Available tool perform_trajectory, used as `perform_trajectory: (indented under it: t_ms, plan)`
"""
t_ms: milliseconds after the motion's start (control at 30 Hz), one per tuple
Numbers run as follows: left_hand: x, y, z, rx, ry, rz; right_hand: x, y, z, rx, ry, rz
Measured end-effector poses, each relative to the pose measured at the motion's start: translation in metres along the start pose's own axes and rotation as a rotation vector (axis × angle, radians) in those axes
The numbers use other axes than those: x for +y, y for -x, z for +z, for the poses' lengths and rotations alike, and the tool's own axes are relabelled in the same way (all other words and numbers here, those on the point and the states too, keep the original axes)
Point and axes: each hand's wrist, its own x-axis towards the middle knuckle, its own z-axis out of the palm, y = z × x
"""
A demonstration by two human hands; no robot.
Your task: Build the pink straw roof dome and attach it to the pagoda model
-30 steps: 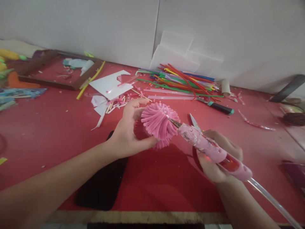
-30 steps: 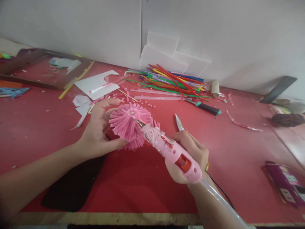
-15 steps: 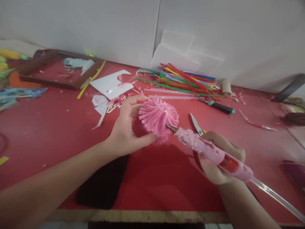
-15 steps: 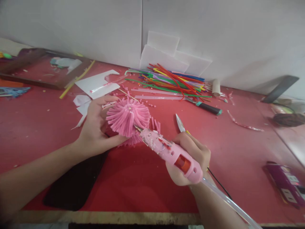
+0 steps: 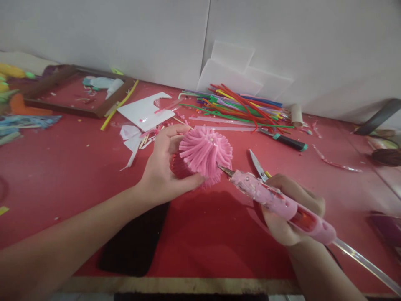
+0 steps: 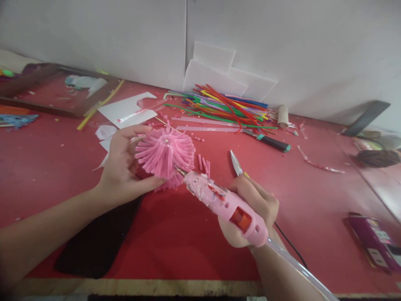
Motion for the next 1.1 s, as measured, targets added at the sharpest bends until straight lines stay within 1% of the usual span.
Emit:
perform_trajectory:
  t_ms: [100, 233, 333, 400, 467, 500, 567, 600, 633, 700, 767, 867, 933, 967, 1033, 1100]
  plan:
    - [-0.001, 0.0, 0.0, 0.005, -0.014, 0.017, 0.0, 0.0, 0.001, 0.055, -0.025, -0.052]
    - [-0.002, -0.001, 0.0, 0.005, -0.031, 0.022, 0.001, -0.001, 0.003, 0.053, -0.027, -0.06]
    - [-0.004, -0.002, 0.0, 0.051, -0.023, 0.094, -0.001, -0.003, 0.003, 0.047, 0.025, -0.078]
    - [-0.006, -0.003, 0.0, 0.098, -0.03, 0.109, 0.0, -0.004, 0.003, 0.031, 0.058, -0.122]
    - [-0.008, -0.003, 0.0, 0.114, -0.029, 0.053, 0.003, -0.005, 0.002, 0.033, 0.081, -0.171]
    - [-0.01, -0.003, 0.0, 0.104, -0.024, 0.015, 0.006, -0.006, 0.002, 0.052, 0.101, -0.166]
    - [-0.013, -0.001, 0.001, 0.051, 0.01, -0.046, 0.016, -0.009, 0.001, 0.088, 0.18, -0.086]
    - [-0.014, 0.0, 0.001, 0.017, 0.036, -0.065, 0.022, -0.011, 0.001, 0.086, 0.236, -0.027]
    - [-0.015, 0.002, 0.002, -0.02, 0.062, -0.073, 0.029, -0.013, 0.0, 0.065, 0.304, 0.031]
    - [-0.016, 0.003, 0.002, -0.089, 0.097, -0.072, 0.045, -0.016, -0.001, -0.032, 0.411, 0.099]
    - [-0.015, 0.003, 0.002, -0.15, 0.105, -0.074, 0.06, -0.018, -0.002, -0.156, 0.434, 0.139]
    - [-0.014, 0.002, 0.001, -0.198, 0.11, -0.086, 0.076, -0.016, -0.003, -0.333, 0.462, 0.203]
    - [-0.013, 0.001, 0.0, -0.203, 0.104, -0.092, 0.08, -0.014, -0.003, -0.4, 0.514, 0.231]
    - [-0.014, 0.0, 0.0, -0.201, 0.099, -0.096, 0.081, -0.014, -0.003, -0.415, 0.535, 0.231]
    - [-0.015, 0.001, 0.0, -0.198, 0.096, -0.101, 0.077, -0.014, -0.002, -0.4, 0.564, 0.209]
    - [-0.017, 0.002, 0.001, -0.192, 0.085, -0.099, 0.069, -0.015, 0.0, -0.314, 0.584, 0.176]
